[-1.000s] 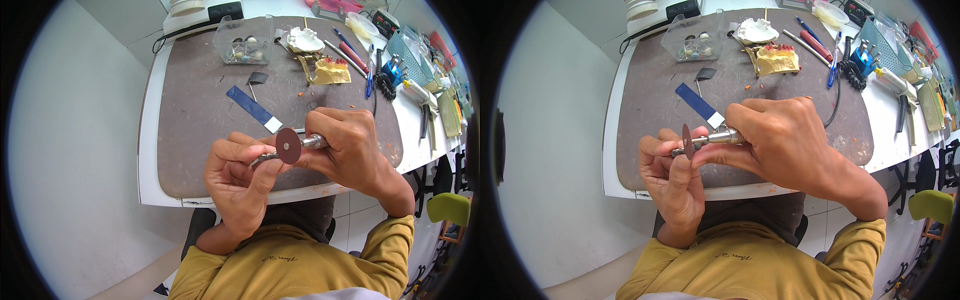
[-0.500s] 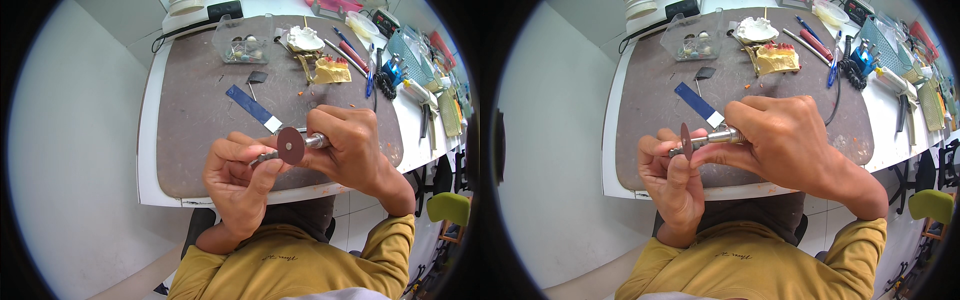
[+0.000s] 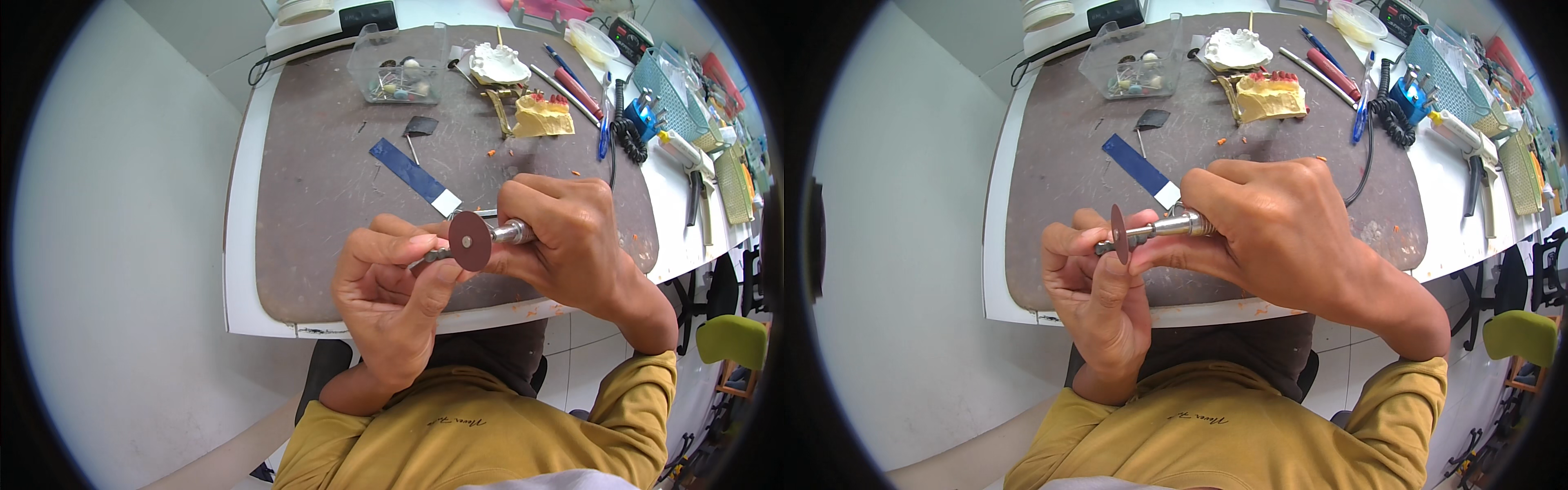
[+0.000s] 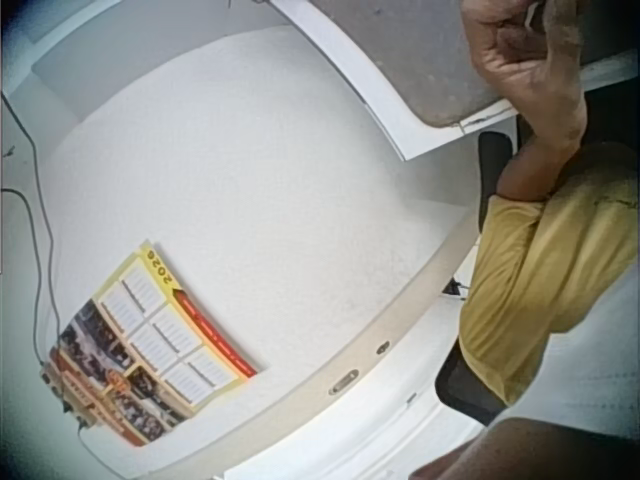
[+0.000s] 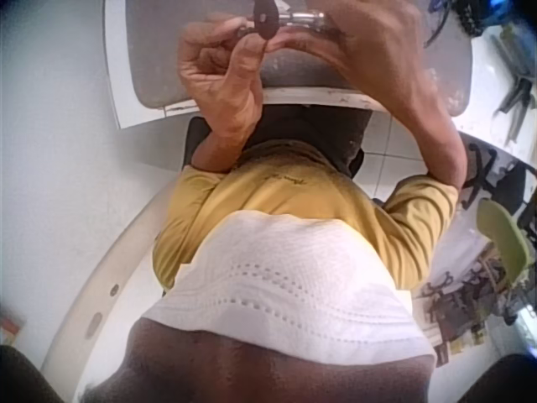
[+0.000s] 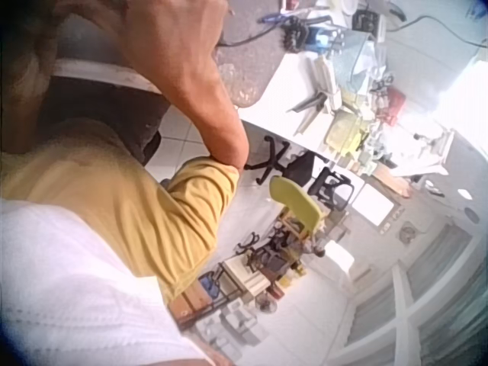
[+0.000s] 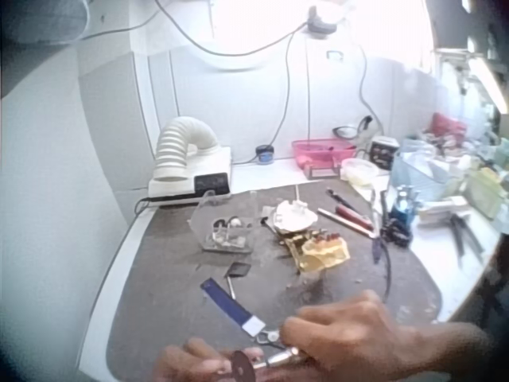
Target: The person uses a rotary grinding tool with a disc attachment to smooth and shape a small metal dental appliance. They repeatedly grind the object and pause to inspect it with their fingers and a pair of calipers. The work is performed on a cluttered workbench containing dental molds and various tools.
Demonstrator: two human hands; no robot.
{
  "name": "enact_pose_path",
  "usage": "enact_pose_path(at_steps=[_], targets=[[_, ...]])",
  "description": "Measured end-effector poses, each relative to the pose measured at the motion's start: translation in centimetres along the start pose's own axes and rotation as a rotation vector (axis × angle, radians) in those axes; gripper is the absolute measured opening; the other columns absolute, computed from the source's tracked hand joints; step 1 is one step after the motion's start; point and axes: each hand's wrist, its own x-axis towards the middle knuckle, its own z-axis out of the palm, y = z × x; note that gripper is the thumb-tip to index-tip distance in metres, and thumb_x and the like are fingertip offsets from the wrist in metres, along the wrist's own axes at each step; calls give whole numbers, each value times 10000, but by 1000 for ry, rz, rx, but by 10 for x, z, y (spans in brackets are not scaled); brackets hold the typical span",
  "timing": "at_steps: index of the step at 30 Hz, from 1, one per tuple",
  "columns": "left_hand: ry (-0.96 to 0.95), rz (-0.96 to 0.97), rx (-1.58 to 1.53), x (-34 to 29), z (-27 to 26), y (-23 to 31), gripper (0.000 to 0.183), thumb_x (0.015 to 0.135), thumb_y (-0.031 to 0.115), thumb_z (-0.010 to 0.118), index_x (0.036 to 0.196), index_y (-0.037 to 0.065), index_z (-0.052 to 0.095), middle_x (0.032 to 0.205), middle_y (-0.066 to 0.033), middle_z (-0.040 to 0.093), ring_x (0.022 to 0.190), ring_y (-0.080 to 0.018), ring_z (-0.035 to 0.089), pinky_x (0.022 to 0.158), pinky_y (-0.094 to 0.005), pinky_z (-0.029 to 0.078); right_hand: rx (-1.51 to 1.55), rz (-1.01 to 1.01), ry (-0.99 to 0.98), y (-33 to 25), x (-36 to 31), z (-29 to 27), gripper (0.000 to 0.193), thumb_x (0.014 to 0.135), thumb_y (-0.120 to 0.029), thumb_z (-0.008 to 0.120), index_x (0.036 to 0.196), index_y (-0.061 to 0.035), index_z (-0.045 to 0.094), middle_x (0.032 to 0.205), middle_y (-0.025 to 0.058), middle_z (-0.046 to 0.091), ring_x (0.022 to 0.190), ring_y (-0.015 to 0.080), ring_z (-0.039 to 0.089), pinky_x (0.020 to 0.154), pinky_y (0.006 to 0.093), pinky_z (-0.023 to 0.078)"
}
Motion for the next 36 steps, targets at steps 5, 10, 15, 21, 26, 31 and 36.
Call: enact_pose_path(at_steps=[5, 10, 15, 21, 26, 31, 36], targets=[[-9, 14, 9, 1, -1, 0, 207, 861, 26, 662, 1026, 40, 538, 897, -64, 564, 999, -253, 643, 879, -311, 508, 0, 13, -11, 0, 0, -1, 449, 715, -433, 763, 637, -64, 520, 537, 37, 504, 429, 216, 518, 384, 335, 364], [-31, -6, 2, 0, -1, 1, 211, 868, 18, 646, 1047, 34, 533, 950, -74, 562, 1036, -272, 634, 923, -341, 505, 9, -14, 4, 1, 0, -1, 454, 712, -430, 767, 632, -63, 513, 533, 41, 502, 429, 222, 519, 381, 333, 363], [-43, 20, 36, 2, -2, 0, 224, 879, -9, 614, 1079, 32, 522, 1006, -87, 549, 1087, -312, 611, 927, -343, 522, -17, 2, 3, 1, 0, -1, 456, 715, -431, 766, 623, -65, 510, 531, 43, 507, 424, 224, 519, 380, 333, 363], [-55, 21, 24, 1, -3, 0, 232, 882, -27, 598, 1090, 29, 513, 1024, -92, 543, 1103, -320, 603, 928, -340, 531, -10, 13, -7, 1, -1, 0, 454, 718, -439, 761, 623, -68, 518, 527, 37, 507, 420, 214, 519, 378, 330, 360], [-60, 25, 13, 1, -3, -1, 231, 880, -26, 603, 1087, 27, 517, 1019, -90, 541, 1098, -315, 607, 924, -330, 530, -8, 5, -4, 0, -1, 0, 447, 715, -434, 763, 628, -68, 522, 531, 36, 509, 426, 212, 523, 379, 330, 362], [-53, 21, 19, 0, -3, 0, 232, 881, -24, 603, 1092, 31, 526, 1015, -90, 545, 1090, -306, 609, 925, -340, 522, -12, 2, -4, 1, 0, 1, 448, 712, -431, 767, 628, -68, 518, 537, 38, 514, 428, 216, 524, 379, 331, 362], [-60, 31, 21, 1, -4, -1, 238, 879, -28, 600, 1098, 33, 529, 1026, -93, 547, 1070, -306, 613, 942, -362, 512, -32, 14, -20, 1, -1, -2, 459, 710, -439, 766, 624, -66, 512, 529, 41, 512, 427, 219, 525, 377, 331, 361]])
